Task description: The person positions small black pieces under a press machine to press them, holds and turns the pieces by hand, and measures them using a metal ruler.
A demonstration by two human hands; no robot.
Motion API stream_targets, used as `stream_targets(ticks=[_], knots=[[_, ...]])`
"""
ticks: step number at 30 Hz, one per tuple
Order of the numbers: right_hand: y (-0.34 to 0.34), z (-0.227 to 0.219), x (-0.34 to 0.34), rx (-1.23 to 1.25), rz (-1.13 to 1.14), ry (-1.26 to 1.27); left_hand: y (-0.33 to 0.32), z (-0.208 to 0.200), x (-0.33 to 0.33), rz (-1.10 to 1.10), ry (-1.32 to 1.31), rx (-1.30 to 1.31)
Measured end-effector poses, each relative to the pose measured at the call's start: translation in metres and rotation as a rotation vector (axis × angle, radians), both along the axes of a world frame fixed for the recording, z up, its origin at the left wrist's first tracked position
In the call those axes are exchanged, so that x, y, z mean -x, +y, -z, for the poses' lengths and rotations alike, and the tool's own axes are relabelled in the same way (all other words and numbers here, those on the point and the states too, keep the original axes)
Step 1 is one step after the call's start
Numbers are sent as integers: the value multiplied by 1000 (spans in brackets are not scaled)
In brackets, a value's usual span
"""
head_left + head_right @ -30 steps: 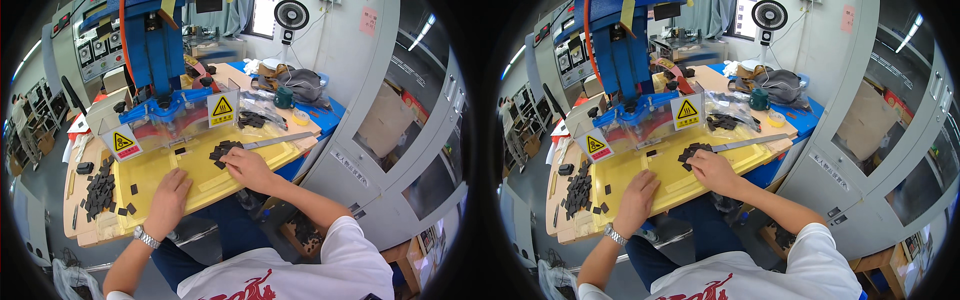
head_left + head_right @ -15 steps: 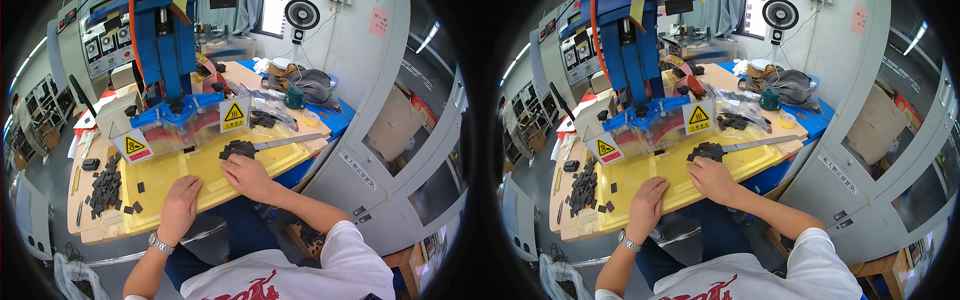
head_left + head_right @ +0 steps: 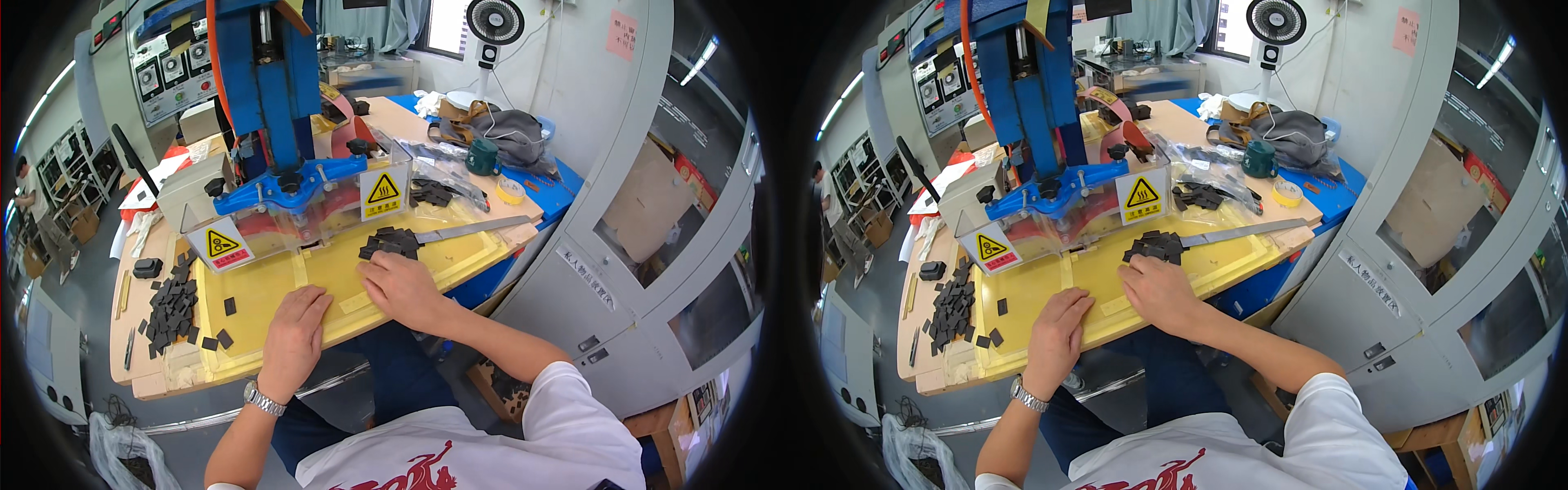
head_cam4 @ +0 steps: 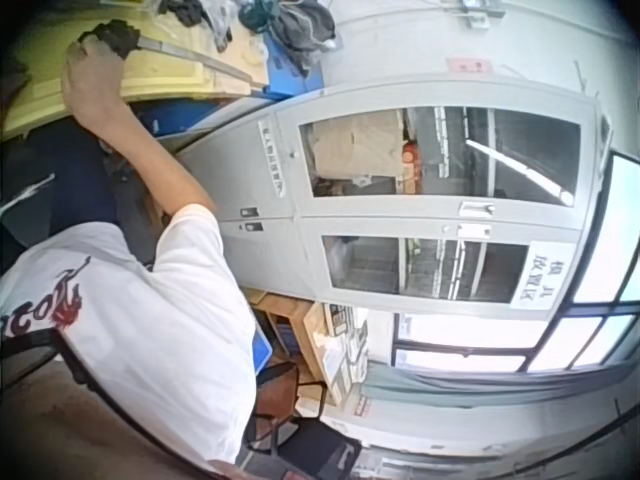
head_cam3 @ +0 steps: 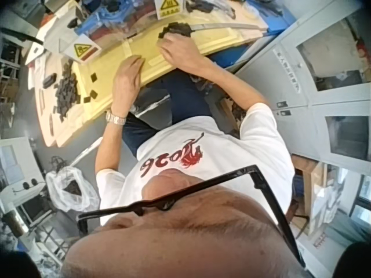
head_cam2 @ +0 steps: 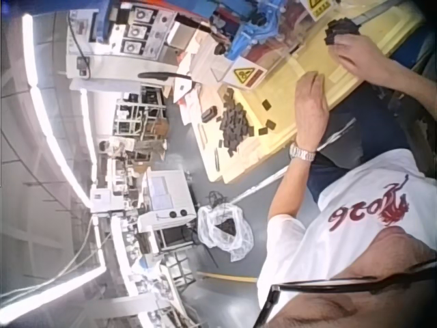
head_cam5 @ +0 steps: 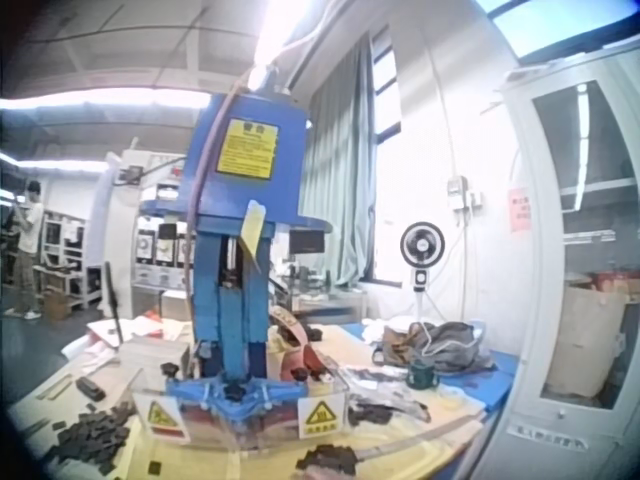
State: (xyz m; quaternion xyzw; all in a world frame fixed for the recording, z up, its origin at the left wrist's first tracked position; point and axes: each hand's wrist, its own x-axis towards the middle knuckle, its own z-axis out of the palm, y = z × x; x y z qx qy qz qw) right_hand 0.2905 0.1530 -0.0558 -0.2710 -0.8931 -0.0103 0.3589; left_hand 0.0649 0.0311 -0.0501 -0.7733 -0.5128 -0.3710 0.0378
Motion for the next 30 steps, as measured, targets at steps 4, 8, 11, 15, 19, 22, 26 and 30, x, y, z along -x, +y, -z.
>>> stream_targets(ticks=[4, 8, 11, 15, 19, 22, 26, 30], knots=[[7, -4, -12, 16, 119, 30, 0, -2, -2, 5, -29, 10], [10, -4, -25, 59, 177, 39, -2, -3, -2, -22, -38, 29], [9, -6, -25, 90, 197, 8, -2, -3, -3, -35, -34, 19], [10, 0, -15, 109, 224, -14, 0, -1, -4, -40, -32, 15], [15, 4, -14, 105, 246, 26, 0, -2, -6, -43, -30, 6], [19, 6, -15, 146, 218, 52, 3, -1, -4, -47, -24, 3], [18, 3, -18, 172, 213, 113, 14, -10, -13, -28, -64, 84], [15, 6, -17, 151, 217, 115, 63, -10, -40, -8, 52, 48]])
